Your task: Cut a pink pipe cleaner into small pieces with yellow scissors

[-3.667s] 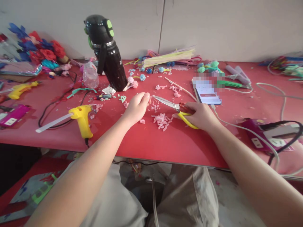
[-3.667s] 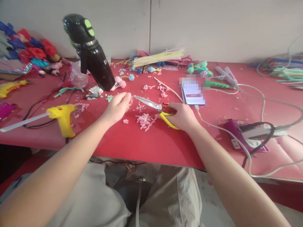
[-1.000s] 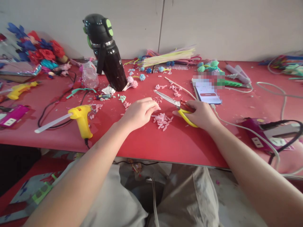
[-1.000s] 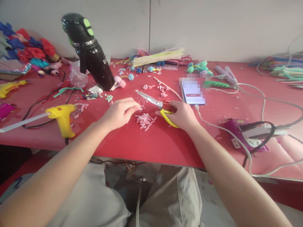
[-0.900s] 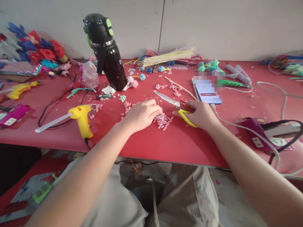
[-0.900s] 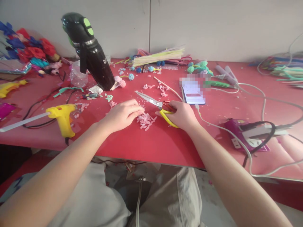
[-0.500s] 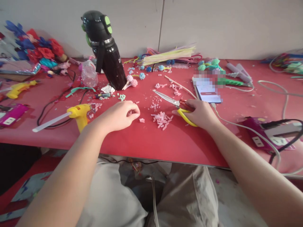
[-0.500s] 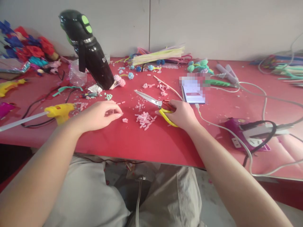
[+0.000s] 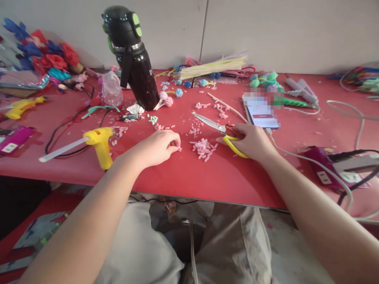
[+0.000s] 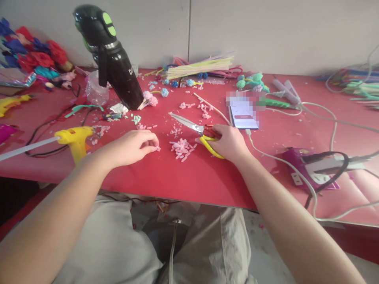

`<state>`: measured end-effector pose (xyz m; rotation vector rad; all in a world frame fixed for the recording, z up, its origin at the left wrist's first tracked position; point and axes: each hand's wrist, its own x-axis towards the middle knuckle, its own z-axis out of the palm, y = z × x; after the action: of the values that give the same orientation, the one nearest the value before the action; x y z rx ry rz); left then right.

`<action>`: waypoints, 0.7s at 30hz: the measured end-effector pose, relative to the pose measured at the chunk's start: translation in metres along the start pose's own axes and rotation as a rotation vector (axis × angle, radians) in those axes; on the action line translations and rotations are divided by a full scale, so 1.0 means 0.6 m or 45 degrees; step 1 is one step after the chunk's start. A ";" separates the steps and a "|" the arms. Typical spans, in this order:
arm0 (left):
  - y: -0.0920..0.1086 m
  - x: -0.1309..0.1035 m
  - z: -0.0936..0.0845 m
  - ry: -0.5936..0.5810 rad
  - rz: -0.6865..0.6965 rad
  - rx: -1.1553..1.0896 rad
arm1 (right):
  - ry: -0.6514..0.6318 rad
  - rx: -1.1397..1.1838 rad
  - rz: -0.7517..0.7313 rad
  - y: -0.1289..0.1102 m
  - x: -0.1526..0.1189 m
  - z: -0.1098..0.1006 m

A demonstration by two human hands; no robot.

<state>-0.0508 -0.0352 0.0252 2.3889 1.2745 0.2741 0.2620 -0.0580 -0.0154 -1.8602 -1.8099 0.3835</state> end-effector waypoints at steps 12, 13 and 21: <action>0.010 -0.005 -0.015 0.185 -0.092 -0.294 | 0.016 0.001 -0.031 -0.002 0.000 -0.001; 0.009 -0.002 -0.013 0.230 -0.063 -0.328 | 0.019 -0.003 -0.028 -0.004 -0.001 -0.001; 0.006 0.027 0.006 0.386 -0.020 -0.541 | 0.015 0.002 -0.018 -0.004 -0.002 0.000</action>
<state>-0.0378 -0.0244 0.0229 2.0229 1.2115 0.8396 0.2596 -0.0594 -0.0143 -1.8436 -1.8136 0.3675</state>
